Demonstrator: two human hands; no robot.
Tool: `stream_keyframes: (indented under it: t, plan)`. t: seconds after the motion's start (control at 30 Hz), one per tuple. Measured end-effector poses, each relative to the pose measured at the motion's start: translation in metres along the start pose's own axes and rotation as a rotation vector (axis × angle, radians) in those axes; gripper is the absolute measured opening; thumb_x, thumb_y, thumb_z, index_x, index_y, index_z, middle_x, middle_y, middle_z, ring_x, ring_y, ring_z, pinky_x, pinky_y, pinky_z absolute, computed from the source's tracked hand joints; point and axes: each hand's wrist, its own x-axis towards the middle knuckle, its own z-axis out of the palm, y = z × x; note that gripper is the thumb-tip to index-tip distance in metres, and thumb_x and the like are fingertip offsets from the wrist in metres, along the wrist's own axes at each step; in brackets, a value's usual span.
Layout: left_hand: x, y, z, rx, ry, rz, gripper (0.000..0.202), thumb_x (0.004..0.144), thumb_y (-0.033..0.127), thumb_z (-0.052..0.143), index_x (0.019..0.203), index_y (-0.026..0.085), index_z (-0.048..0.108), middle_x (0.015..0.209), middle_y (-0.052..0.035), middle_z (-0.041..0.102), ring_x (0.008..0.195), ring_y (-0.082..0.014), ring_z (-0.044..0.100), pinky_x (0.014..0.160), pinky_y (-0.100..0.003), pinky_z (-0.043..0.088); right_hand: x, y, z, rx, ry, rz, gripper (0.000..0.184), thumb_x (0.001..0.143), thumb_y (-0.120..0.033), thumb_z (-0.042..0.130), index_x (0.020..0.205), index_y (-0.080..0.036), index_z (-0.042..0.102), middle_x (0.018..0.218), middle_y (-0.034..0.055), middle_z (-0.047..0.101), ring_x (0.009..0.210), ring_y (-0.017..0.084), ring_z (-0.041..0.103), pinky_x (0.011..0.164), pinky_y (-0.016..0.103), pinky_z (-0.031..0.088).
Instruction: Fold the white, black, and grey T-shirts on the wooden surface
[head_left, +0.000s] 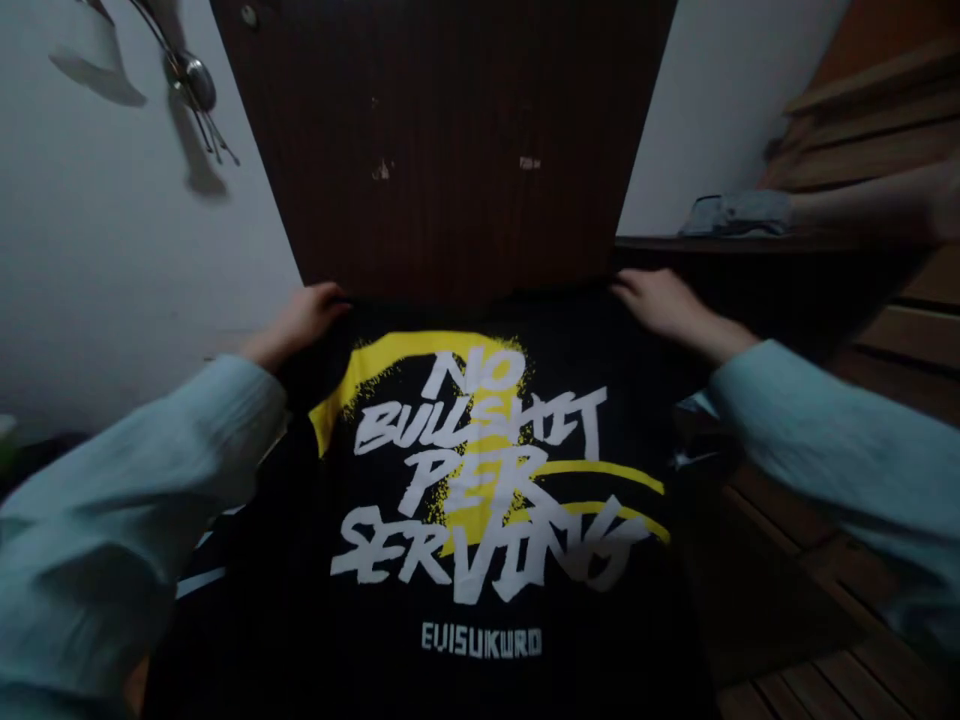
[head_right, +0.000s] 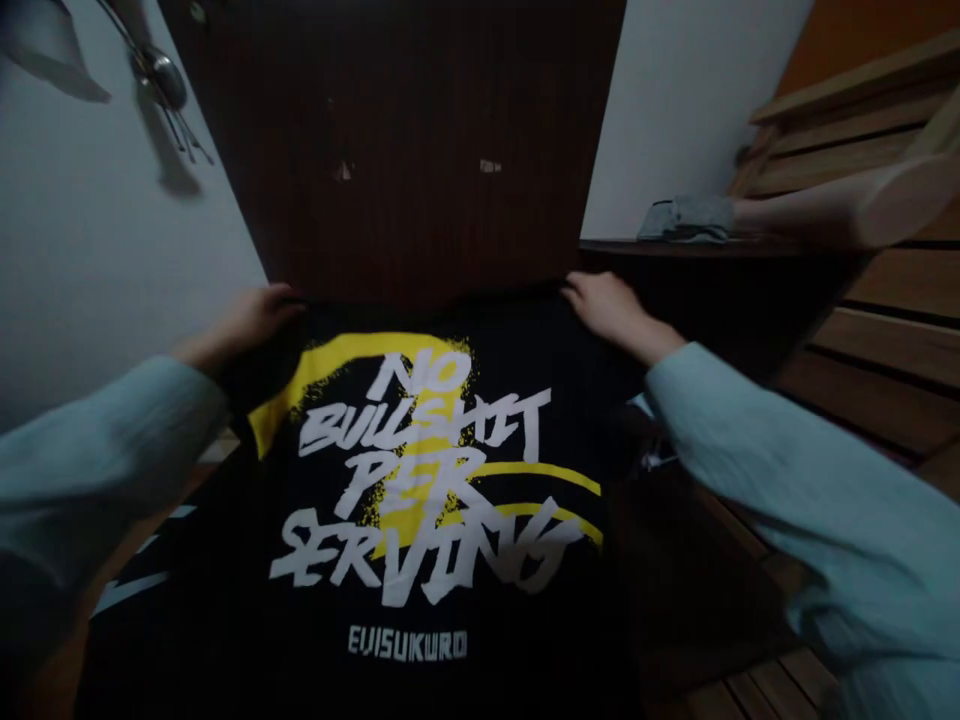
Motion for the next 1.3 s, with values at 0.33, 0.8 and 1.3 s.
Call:
stream_keyframes:
  t: [0.33,0.8,1.3]
  plan:
    - [-0.017,0.007,0.194,0.039,-0.323,-0.218,0.033,0.083,0.014,0.038,0.113,0.001,0.039,0.098,-0.0222,0.059,0.090,-0.0259,0.060,0.073,-0.031,0.044,0.006,-0.015,0.206,0.142,-0.365,0.156,0.032,0.091,-0.023,0.034,0.105,-0.010,0.060,0.109,0.0152,0.061,0.100,0.019,0.057,0.078,0.022,0.041]
    - [-0.089,0.054,0.157,0.120,-0.503,0.094,0.025,0.083,0.030,0.045,0.099,0.014,0.054,0.113,-0.0134,0.053,0.107,-0.0263,0.048,0.092,-0.038,0.036,-0.056,-0.016,0.199,0.305,-0.348,-0.056,0.034,0.083,-0.028,0.046,0.112,-0.011,0.049,0.111,0.0137,0.055,0.103,0.020,0.052,0.089,0.030,0.039]
    - [-0.355,0.076,0.111,-0.142,-0.371,-0.613,0.055,0.073,0.062,0.035,0.095,0.015,0.051,0.093,-0.0139,0.057,0.092,-0.0284,0.056,0.083,-0.041,0.046,-0.301,0.026,0.189,0.481,-0.644,0.403,0.043,0.064,-0.060,0.052,0.074,-0.019,0.062,0.076,0.0047,0.063,0.069,0.019,0.059,0.062,0.030,0.045]
